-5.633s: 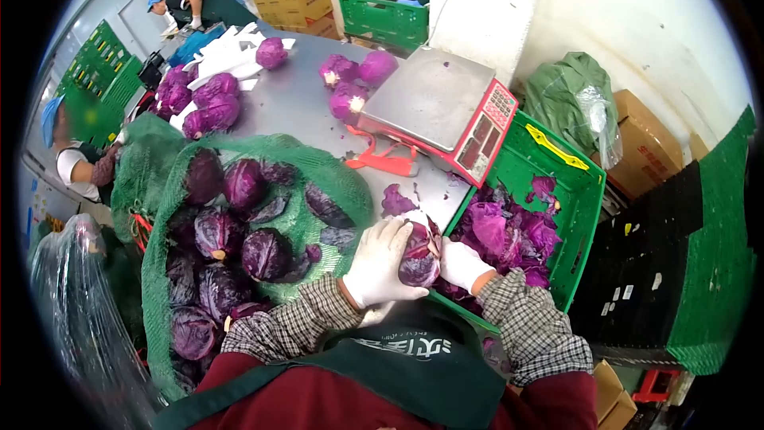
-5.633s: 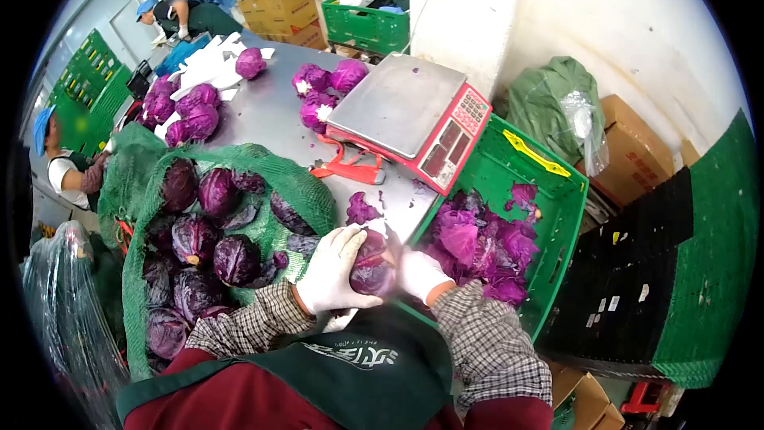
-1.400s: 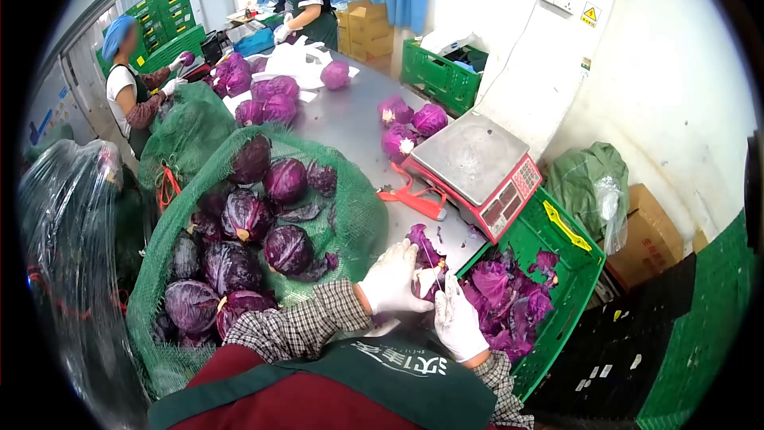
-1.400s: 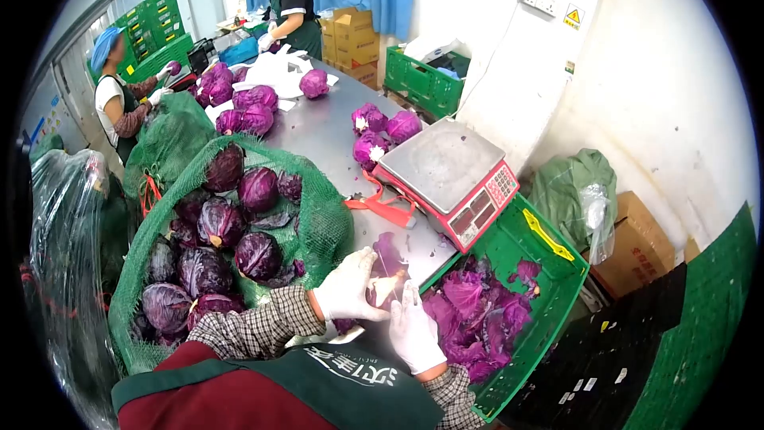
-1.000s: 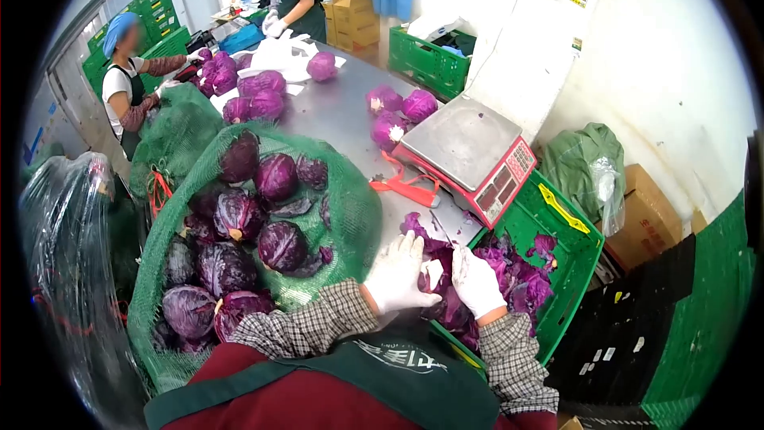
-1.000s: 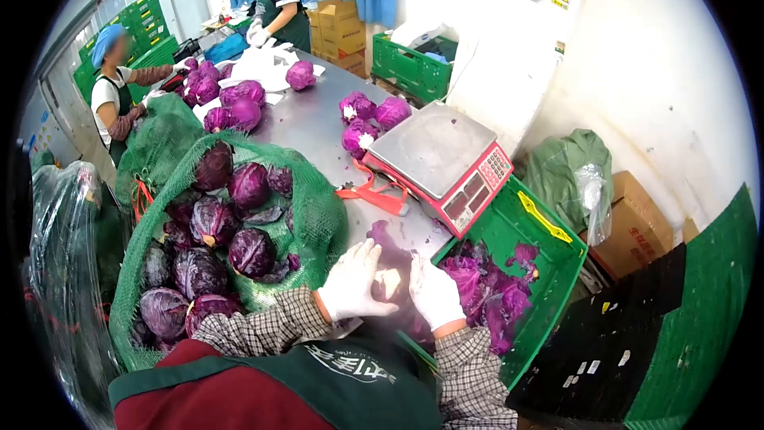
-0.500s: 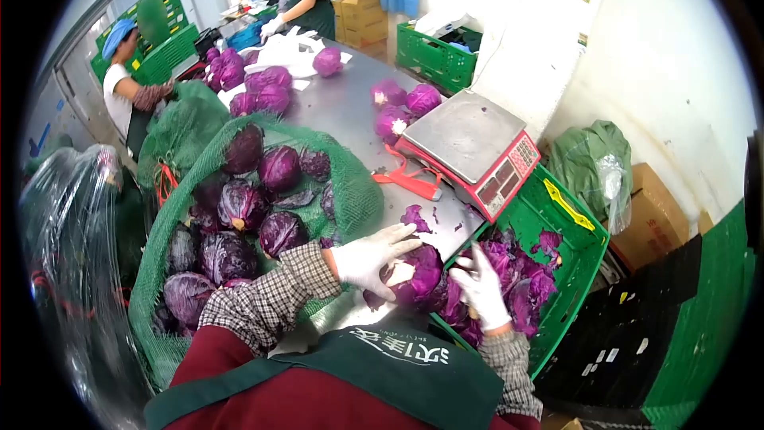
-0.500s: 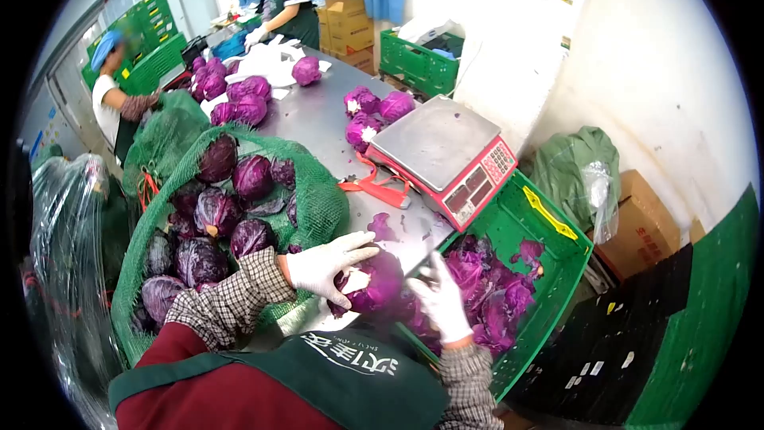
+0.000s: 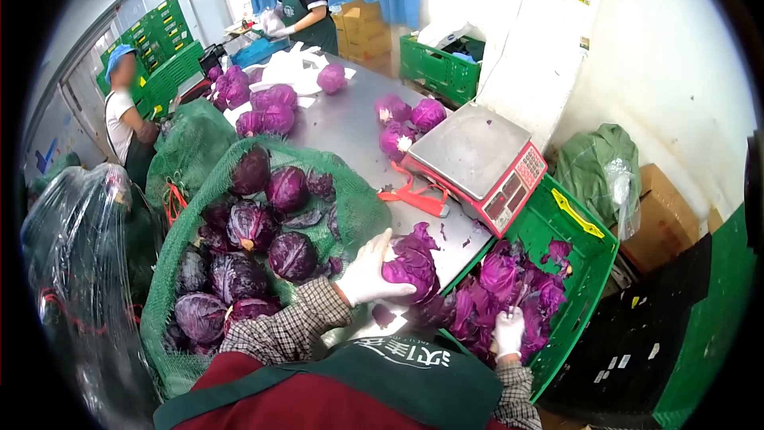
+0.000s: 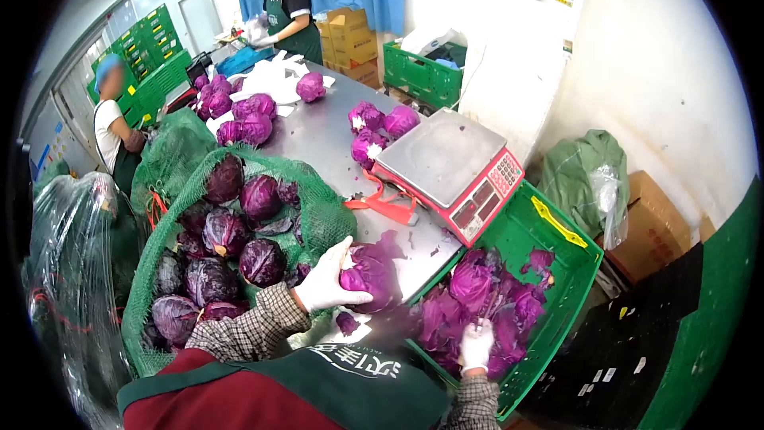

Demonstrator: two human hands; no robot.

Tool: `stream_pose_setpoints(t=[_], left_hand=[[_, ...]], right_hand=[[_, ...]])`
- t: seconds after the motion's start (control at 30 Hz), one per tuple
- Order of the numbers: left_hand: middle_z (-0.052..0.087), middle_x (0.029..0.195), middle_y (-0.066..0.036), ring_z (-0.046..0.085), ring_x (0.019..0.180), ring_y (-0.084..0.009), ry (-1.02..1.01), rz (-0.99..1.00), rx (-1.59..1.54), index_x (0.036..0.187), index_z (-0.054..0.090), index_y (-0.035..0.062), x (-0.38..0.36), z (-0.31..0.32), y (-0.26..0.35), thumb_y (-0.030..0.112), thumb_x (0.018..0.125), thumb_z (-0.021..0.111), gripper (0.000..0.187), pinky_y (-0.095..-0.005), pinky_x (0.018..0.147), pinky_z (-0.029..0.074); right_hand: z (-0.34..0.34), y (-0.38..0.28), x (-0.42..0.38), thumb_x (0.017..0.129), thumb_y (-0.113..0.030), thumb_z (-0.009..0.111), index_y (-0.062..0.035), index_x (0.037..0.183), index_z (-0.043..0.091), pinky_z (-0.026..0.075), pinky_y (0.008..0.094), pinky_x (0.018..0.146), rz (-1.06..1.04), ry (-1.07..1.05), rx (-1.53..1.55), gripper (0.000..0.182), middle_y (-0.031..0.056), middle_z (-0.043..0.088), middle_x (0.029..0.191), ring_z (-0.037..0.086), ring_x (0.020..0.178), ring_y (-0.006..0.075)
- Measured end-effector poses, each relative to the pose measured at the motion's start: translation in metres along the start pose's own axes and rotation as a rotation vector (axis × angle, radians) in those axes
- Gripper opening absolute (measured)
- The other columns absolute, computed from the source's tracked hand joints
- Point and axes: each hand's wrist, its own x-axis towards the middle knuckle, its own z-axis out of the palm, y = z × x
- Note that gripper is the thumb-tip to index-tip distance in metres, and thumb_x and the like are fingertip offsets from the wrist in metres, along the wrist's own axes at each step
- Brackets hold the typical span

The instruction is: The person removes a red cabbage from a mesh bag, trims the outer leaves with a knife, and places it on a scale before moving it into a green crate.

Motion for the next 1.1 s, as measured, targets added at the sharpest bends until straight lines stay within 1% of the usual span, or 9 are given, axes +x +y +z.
stream_pose_setpoints(t=[0.1,0.23,0.33,0.4,0.8,0.83,0.87,0.93,1.1], left_hand=[[0.023,0.149,-0.031,0.024,0.139,-0.0463,-0.117,0.155,0.131,0.151,0.017,0.0011,0.011,-0.008,0.027,0.059,0.061,0.079,0.124,-0.0483,0.113,0.03],[0.023,0.149,-0.031,0.025,0.139,-0.0447,-0.117,0.295,0.116,0.149,0.018,-0.001,0.021,0.001,0.04,0.062,0.059,0.081,0.127,-0.0457,0.114,0.028],[0.024,0.148,-0.032,0.025,0.139,-0.0447,-0.087,0.246,0.111,0.147,0.024,-0.0022,0.023,0.01,0.037,0.064,0.059,0.081,0.124,-0.0465,0.114,0.028],[0.024,0.148,-0.033,0.025,0.139,-0.0453,-0.09,0.216,0.129,0.147,0.026,-0.0021,0.022,0.011,0.045,0.064,0.059,0.081,0.123,-0.0474,0.114,0.028],[0.03,0.143,-0.037,0.033,0.132,-0.0492,0.048,0.136,0.253,0.142,0.026,-0.0117,0.011,0.043,0.075,0.051,0.064,0.076,0.112,-0.0528,0.111,0.029],[0.041,0.134,-0.036,0.038,0.129,-0.0491,0.153,0.178,0.276,0.136,0.035,-0.0146,0.01,0.044,0.08,0.046,0.062,0.08,0.106,-0.0488,0.11,0.033],[0.048,0.124,-0.032,0.046,0.119,-0.0461,0.23,0.293,0.289,0.125,0.045,-0.0121,0.016,0.047,0.077,0.042,0.061,0.081,0.092,-0.0493,0.102,0.039],[0.054,0.107,-0.022,0.053,0.105,-0.0373,0.211,0.258,0.263,0.111,0.052,-0.006,0.021,0.043,0.083,0.041,0.062,0.08,0.074,-0.0487,0.09,0.042],[0.032,0.143,-0.035,0.034,0.131,-0.0508,0.044,0.034,0.221,0.142,0.028,-0.0102,0.01,0.041,0.089,0.046,0.066,0.076,0.106,-0.0528,0.109,0.034]], right_hand=[[-0.016,-0.027,-0.007,0.092,-0.016,0.062,-0.0003,0.14,0.041,0.047,0.0218,0.058,-0.224,-0.001,-0.205,0.055,0.0117,0.062,0.107,0.057,0.068,0.0109],[0.017,-0.145,-0.01,0.096,-0.022,0.059,0.0015,0.144,0.037,0.049,0.0246,0.055,-0.231,-0.332,-0.039,0.058,0.0159,0.059,0.124,0.054,0.062,0.0096],[0.036,-0.192,-0.017,0.101,-0.027,0.045,0.0049,0.139,0.042,0.049,0.0357,0.093,-0.525,-0.368,-0.225,0.049,0.0242,0.054,0.131,0.062,0.107,0.0315],[0.036,-0.207,-0.023,0.102,-0.025,0.043,0.0082,0.136,0.043,0.037,0.0395,0.109,-0.464,-0.445,-0.271,0.048,0.0276,0.05,0.134,0.046,0.129,0.0383],[0.025,-0.231,-0.015,0.1,-0.02,0.041,0.0074,0.133,0.045,0.05,0.0394,0.092,-0.441,-0.486,-0.538,0.043,0.0265,0.054,0.128,0.056,0.115,0.0364],[0.026,-0.239,-0.007,0.1,-0.022,0.039,0.002,0.13,0.051,0.054,0.0406,0.081,-0.29,-0.568,-0.615,0.04,0.023,0.061,0.118,0.063,0.102,0.0345],[0.027,-0.22,-0.001,0.1,-0.022,0.039,-0.0027,0.124,0.057,0.054,0.0422,0.077,-0.583,-0.43,-0.497,0.036,0.021,0.065,0.109,0.066,0.094,0.0355],[0.025,-0.248,0.015,0.098,-0.021,0.041,-0.0022,0.116,0.061,0.054,0.0456,0.074,-0.59,-0.512,-0.426,0.033,0.0232,0.067,0.1,0.066,0.089,0.0398],[0.039,-0.193,0.059,0.099,-0.018,0.041,0.0038,0.085,0.057,0.046,0.0522,0.06,-0.481,-0.364,-0.416,0.03,0.0295,0.059,0.074,0.059,0.073,0.048]])
